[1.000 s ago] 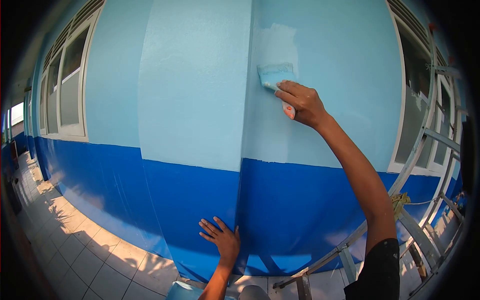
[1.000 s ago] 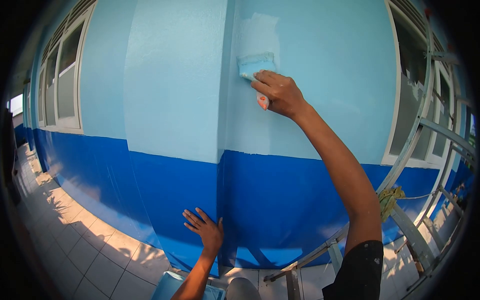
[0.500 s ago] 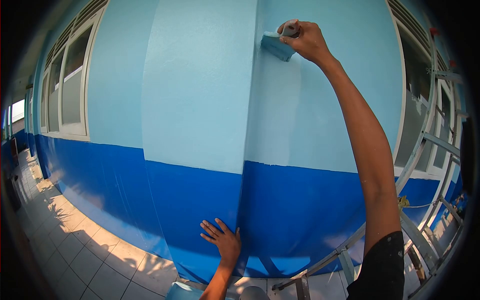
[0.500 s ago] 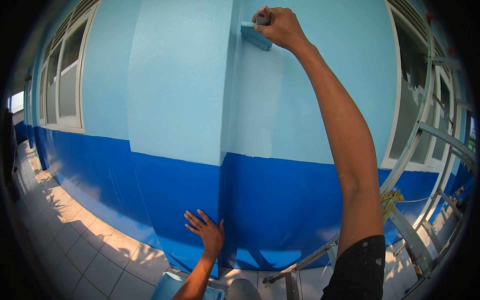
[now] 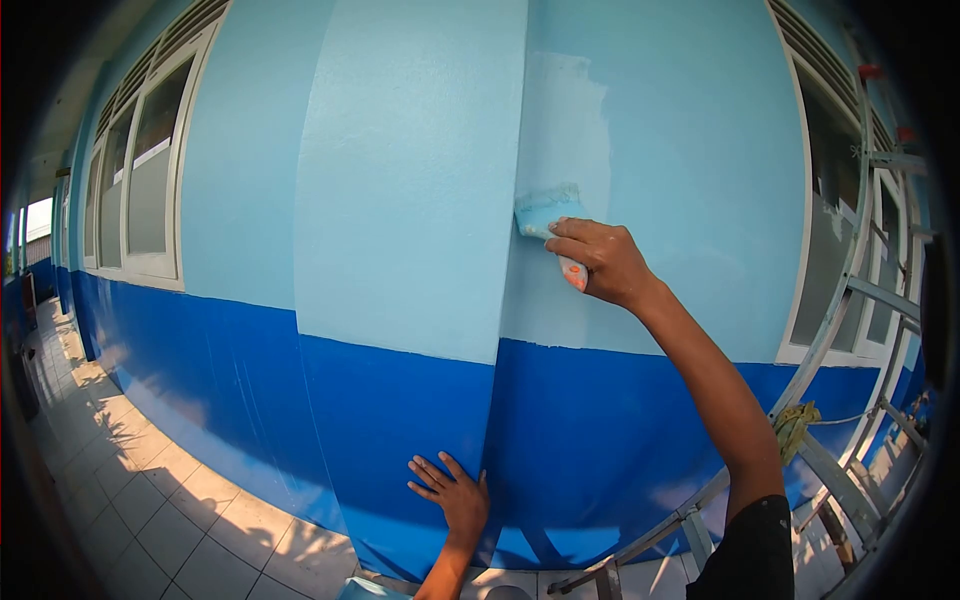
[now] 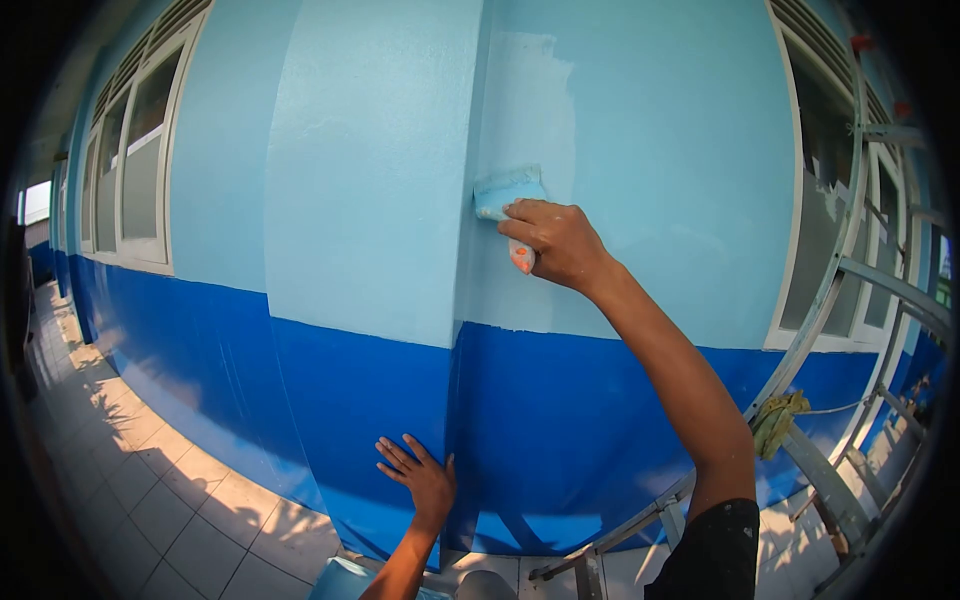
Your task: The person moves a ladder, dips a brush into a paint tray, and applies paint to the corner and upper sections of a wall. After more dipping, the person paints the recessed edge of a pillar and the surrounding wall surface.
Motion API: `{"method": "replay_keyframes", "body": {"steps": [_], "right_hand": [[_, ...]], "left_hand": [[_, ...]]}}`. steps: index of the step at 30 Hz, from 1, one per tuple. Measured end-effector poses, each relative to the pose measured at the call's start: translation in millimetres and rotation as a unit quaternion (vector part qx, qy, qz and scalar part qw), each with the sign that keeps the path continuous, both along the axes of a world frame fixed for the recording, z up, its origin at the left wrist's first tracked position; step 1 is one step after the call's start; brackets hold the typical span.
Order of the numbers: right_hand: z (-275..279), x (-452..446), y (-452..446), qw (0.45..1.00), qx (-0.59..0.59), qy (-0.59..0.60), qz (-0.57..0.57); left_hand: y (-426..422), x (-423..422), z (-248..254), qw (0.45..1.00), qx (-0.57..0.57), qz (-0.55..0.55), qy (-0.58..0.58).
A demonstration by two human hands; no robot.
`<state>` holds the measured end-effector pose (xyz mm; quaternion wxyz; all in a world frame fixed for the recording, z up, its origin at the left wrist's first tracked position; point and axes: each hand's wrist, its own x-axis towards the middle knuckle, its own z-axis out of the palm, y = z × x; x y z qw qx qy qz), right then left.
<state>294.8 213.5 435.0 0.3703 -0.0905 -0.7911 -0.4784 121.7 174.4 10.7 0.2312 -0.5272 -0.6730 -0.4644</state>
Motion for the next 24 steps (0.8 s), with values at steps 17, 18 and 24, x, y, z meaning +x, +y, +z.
{"method": "replay_keyframes", "body": {"steps": [17,18,24], "right_hand": [[-4,19,-11,0.872,-0.444,0.173,0.110],[8,17,-10,0.872,-0.443,0.178,0.111],[141,9,-10,0.906,-0.366,0.180,0.114]], "left_hand": [[-6,2,6,0.999,-0.035,-0.019,-0.002],[-5,1,6,0.999,-0.038,-0.021,-0.005],[-22,1,17,0.993,-0.108,-0.027,-0.039]]}}
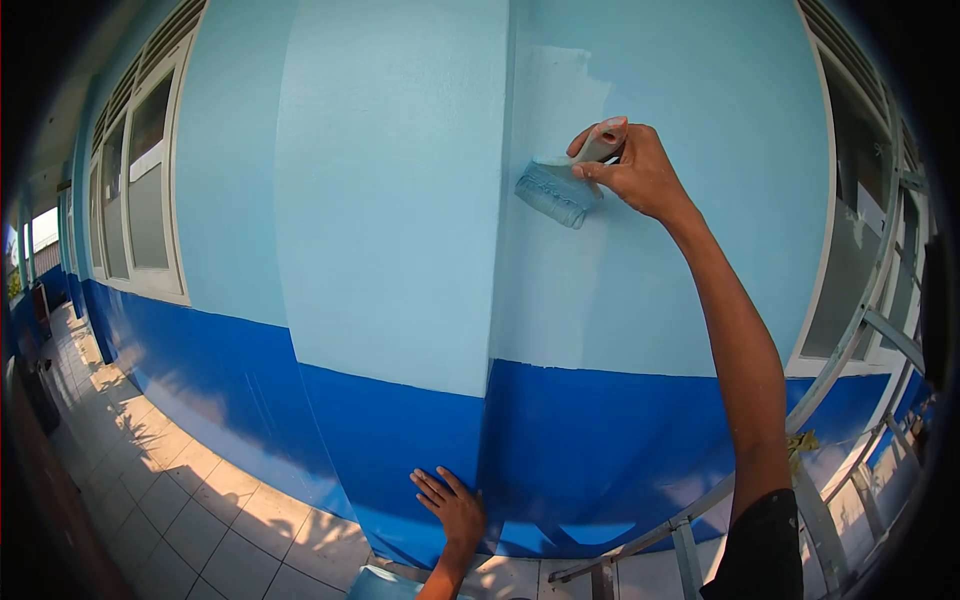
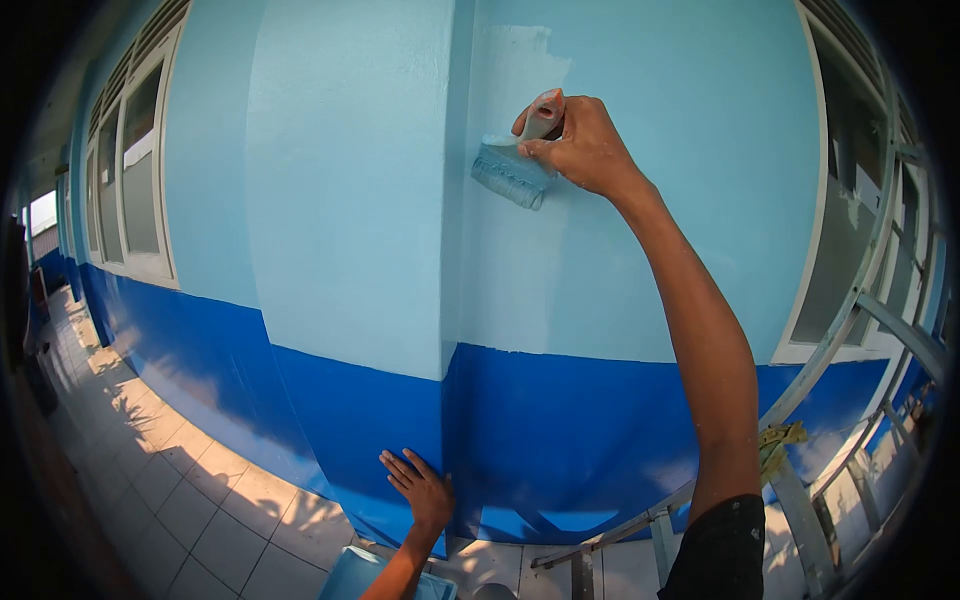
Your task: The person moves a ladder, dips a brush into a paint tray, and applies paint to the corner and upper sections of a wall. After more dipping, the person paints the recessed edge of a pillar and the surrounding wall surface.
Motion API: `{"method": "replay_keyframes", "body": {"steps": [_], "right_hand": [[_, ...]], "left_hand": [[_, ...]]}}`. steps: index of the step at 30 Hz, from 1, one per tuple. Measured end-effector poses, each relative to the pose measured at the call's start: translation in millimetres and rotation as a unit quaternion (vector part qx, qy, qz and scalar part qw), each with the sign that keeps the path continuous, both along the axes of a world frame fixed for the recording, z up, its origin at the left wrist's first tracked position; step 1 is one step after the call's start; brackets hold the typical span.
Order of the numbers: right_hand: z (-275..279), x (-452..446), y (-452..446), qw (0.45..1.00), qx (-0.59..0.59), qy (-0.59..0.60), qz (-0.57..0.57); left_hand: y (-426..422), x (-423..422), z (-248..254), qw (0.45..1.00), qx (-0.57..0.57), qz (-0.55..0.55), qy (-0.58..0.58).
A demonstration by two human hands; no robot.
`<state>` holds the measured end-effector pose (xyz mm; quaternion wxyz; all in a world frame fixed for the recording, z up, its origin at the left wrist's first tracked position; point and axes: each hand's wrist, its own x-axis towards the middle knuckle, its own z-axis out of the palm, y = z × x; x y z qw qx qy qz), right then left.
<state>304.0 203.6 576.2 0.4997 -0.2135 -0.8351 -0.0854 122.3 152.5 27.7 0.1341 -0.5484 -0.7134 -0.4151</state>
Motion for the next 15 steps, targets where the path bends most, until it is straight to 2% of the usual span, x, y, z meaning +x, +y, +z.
{"method": "replay_keyframes", "body": {"steps": [1,2,3,4,6,8,10,13,15], "right_hand": [[28,0,5,1.000,-0.006,-0.002,-0.001],[58,-1,10,0.999,0.043,-0.008,0.005],[87,-4,13,0.995,0.095,-0.014,0.012],[112,-7,10,0.996,0.092,-0.016,0.012],[162,-14,-1,0.995,0.078,-0.028,-0.063],[216,-21,3,0.994,0.092,-0.037,-0.054],[265,-30,10,0.985,0.154,-0.057,-0.051],[344,-44,5,0.984,0.155,-0.069,-0.058],[390,-49,1,0.983,0.153,-0.081,-0.066]], "left_hand": [[-9,2,6,0.999,-0.038,-0.005,-0.018],[-24,4,18,0.999,-0.041,-0.006,-0.021],[-41,3,32,0.993,-0.094,-0.053,-0.055],[-57,4,43,0.980,-0.145,-0.101,-0.086],[-88,12,40,0.968,-0.170,-0.152,-0.108],[-121,19,32,0.947,-0.224,-0.185,-0.136],[-155,33,44,0.925,-0.269,-0.180,-0.197],[-191,60,22,0.923,-0.273,-0.185,-0.200],[-212,77,24,0.925,-0.239,-0.237,-0.176]]}}
